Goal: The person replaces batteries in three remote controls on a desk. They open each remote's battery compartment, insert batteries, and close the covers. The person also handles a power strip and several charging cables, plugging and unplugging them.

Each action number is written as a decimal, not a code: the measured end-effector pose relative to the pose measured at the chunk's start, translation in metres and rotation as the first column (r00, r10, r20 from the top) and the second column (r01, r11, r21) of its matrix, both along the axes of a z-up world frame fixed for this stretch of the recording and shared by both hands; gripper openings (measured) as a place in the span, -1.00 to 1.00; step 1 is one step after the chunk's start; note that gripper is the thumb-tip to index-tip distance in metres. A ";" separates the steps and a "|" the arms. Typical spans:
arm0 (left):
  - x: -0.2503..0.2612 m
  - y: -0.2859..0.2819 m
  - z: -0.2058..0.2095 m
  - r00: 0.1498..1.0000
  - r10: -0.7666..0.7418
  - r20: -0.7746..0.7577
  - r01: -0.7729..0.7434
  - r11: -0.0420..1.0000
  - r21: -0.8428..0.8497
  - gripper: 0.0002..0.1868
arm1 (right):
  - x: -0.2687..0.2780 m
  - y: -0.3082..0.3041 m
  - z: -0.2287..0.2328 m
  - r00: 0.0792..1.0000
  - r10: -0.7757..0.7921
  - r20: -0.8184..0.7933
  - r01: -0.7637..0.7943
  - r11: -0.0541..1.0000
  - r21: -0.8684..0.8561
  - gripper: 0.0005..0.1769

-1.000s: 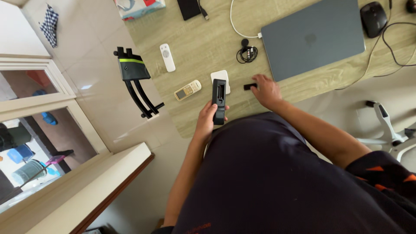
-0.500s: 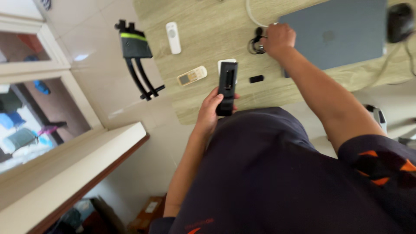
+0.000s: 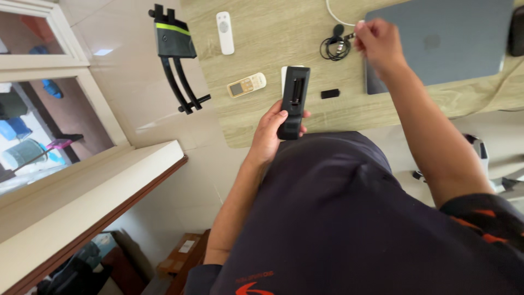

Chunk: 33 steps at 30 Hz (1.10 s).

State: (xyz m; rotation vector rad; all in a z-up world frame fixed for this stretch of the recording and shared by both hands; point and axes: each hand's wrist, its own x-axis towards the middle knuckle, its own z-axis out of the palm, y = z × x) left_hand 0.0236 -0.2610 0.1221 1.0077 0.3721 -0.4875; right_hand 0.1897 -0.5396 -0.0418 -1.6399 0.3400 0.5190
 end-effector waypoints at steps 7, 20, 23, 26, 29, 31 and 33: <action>0.006 -0.008 -0.004 0.998 -0.058 -0.033 0.057 0.998 -0.030 -0.54 | -0.075 -0.009 0.106 0.949 0.076 -0.307 0.226 0.516 0.826 -0.90; 0.006 -0.008 0.012 0.991 -0.133 -0.006 0.133 0.991 0.007 -0.52 | -0.102 0.017 0.151 0.990 0.066 -0.129 0.049 0.685 0.727 -0.85; 0.000 -0.006 0.009 0.991 -0.137 0.008 0.136 0.986 0.092 -0.53 | -0.110 0.028 0.166 0.978 0.090 0.187 -0.151 0.927 0.344 -0.73; -0.005 -0.008 0.001 0.990 -0.137 0.017 0.132 0.974 0.184 -0.58 | -0.120 0.043 0.183 0.855 0.259 0.449 -0.241 0.966 -0.098 -0.80; -0.011 -0.014 -0.010 0.992 -0.127 -0.006 0.125 0.970 0.208 -0.62 | -0.122 0.058 0.191 0.751 0.377 0.543 -0.245 0.922 -0.300 -0.80; -0.012 -0.017 -0.015 0.993 -0.119 -0.011 0.119 0.973 0.199 -0.63 | -0.122 0.065 0.193 0.707 0.402 0.582 -0.220 0.907 -0.360 -0.76; -0.015 -0.018 -0.018 0.991 -0.133 0.003 0.130 0.975 0.182 -0.65 | -0.123 0.068 0.192 0.665 0.414 0.622 -0.187 0.898 -0.398 -0.74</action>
